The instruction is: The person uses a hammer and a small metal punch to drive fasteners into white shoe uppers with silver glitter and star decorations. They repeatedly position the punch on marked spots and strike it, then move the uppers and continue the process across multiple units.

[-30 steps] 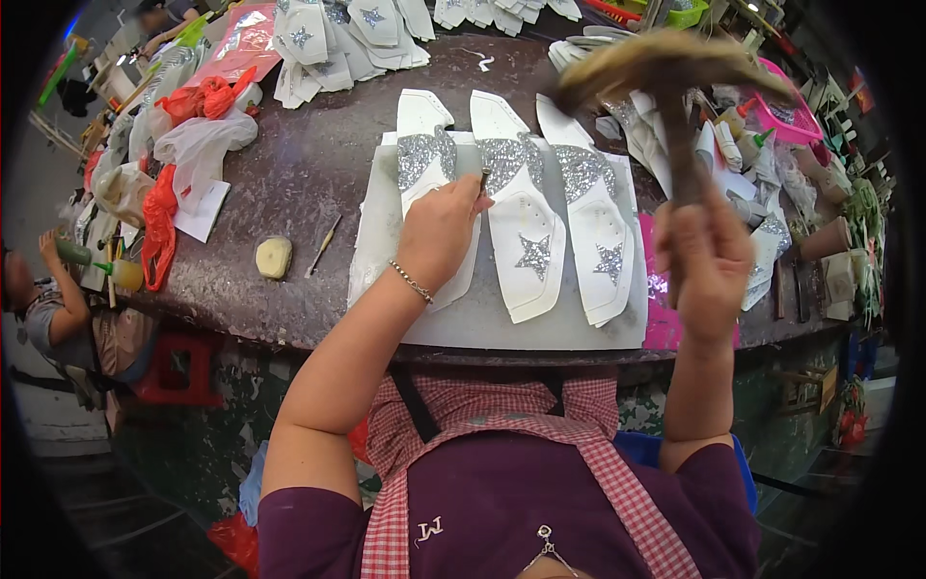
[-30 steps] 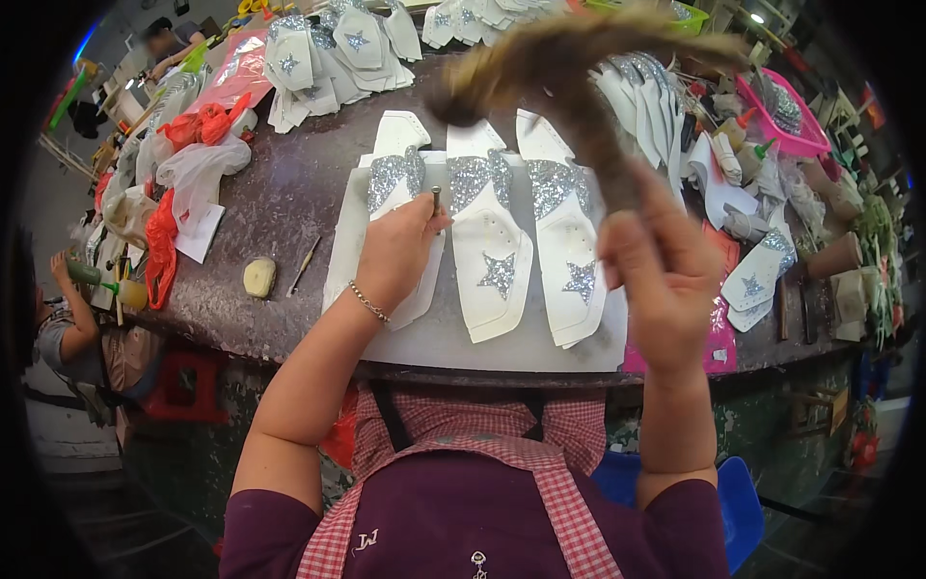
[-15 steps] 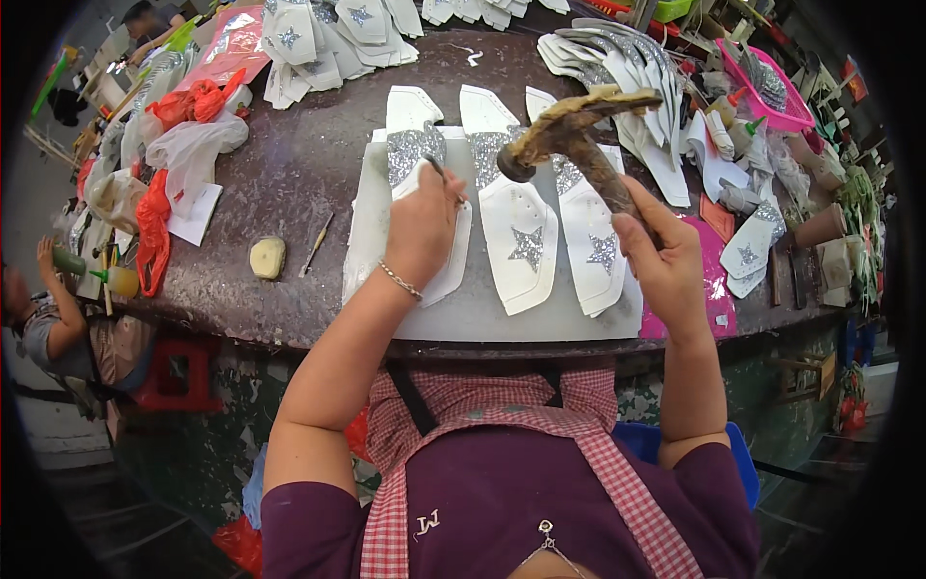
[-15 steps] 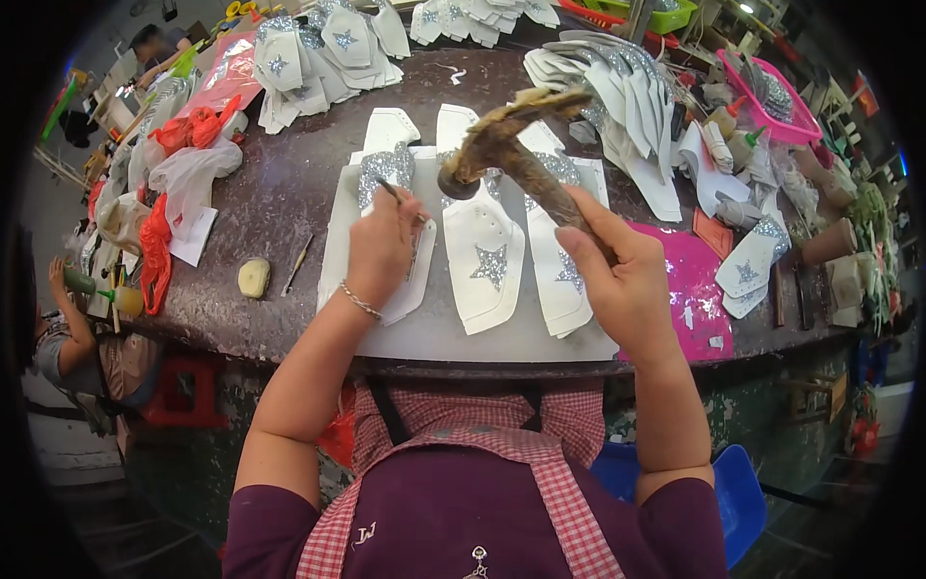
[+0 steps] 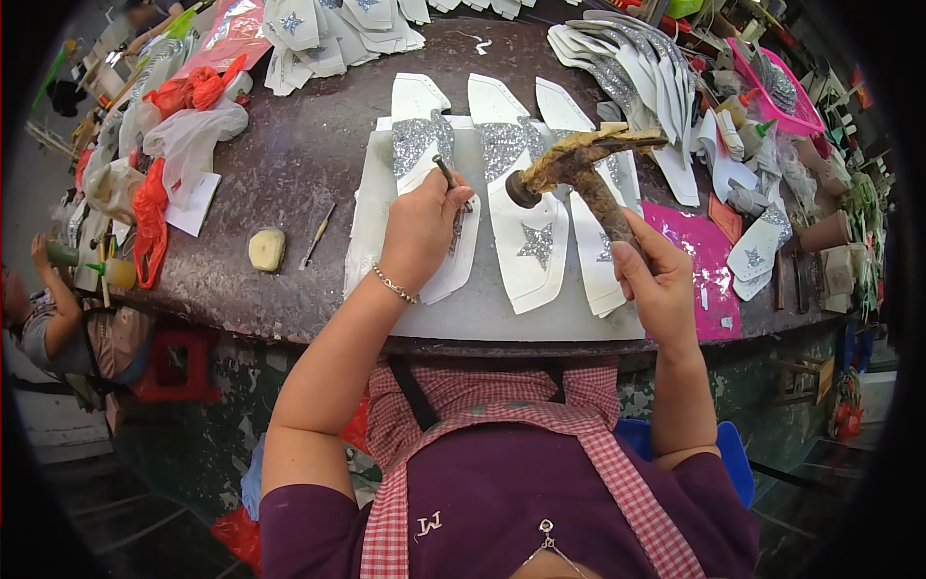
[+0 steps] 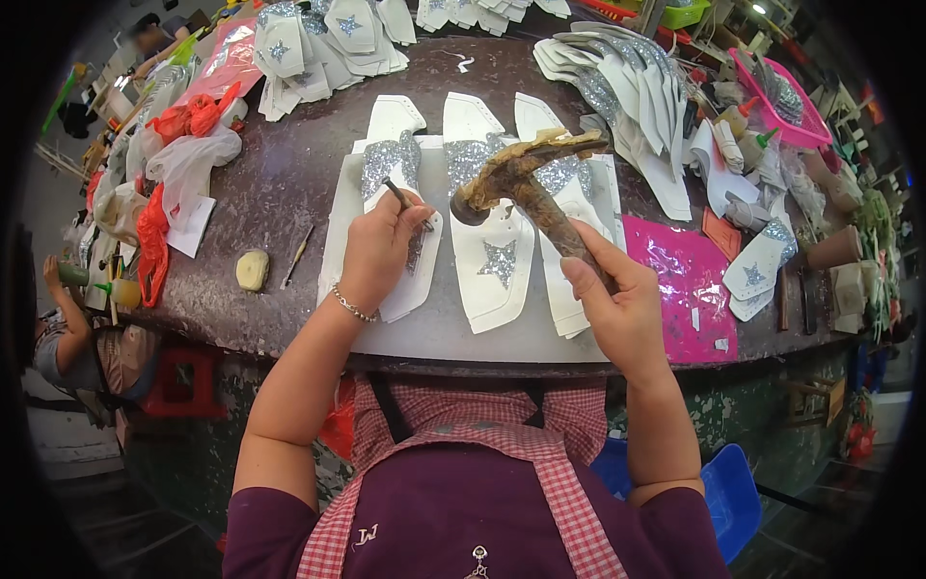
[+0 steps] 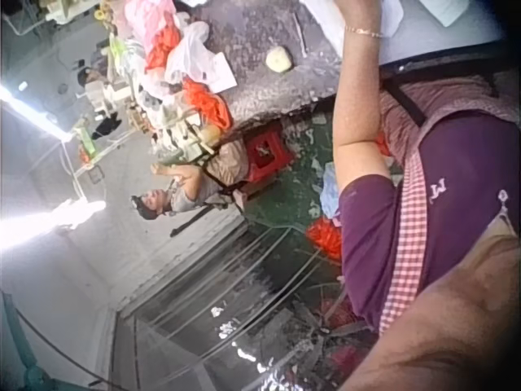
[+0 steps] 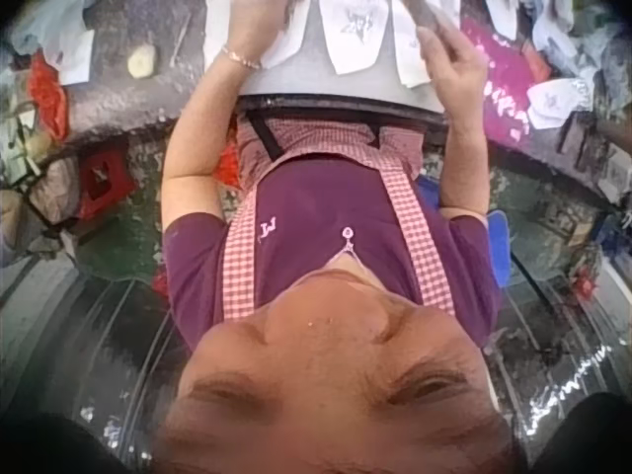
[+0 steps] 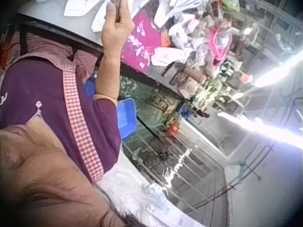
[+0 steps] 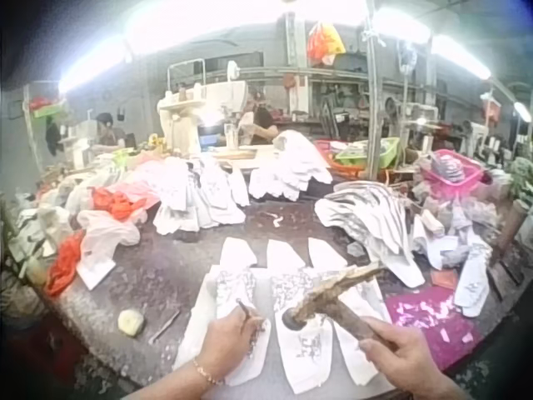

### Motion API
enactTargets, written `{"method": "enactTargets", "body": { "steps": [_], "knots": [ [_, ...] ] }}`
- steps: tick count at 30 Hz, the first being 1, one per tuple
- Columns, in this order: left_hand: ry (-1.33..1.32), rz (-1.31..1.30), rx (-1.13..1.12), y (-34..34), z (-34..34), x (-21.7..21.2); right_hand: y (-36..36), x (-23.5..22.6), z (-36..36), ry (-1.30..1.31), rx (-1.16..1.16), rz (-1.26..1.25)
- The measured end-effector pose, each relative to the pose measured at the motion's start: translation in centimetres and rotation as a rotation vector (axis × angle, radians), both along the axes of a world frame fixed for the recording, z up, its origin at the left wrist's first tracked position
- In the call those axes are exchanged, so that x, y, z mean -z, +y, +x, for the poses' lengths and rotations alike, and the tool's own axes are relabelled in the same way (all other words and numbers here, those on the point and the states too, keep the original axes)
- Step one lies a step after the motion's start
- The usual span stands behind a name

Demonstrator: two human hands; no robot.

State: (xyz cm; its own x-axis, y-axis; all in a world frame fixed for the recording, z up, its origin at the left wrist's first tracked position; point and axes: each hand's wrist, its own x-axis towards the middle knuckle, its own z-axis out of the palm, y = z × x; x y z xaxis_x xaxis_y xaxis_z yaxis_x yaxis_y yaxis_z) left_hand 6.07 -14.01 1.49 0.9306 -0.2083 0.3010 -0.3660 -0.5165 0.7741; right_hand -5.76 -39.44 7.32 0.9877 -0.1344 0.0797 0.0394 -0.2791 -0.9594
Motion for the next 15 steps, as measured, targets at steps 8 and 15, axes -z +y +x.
{"method": "enactTargets", "body": {
  "steps": [8, 15],
  "knots": [
    [0.034, 0.002, 0.05, 0.4, 0.3, -0.7, 0.3, -0.1, 0.7, -0.012, -0.008, 0.018],
    [-0.179, 0.129, 0.213, 0.6, 0.4, -1.3, 0.6, -0.6, 1.5, -0.083, -0.02, 0.1]
  ]
}}
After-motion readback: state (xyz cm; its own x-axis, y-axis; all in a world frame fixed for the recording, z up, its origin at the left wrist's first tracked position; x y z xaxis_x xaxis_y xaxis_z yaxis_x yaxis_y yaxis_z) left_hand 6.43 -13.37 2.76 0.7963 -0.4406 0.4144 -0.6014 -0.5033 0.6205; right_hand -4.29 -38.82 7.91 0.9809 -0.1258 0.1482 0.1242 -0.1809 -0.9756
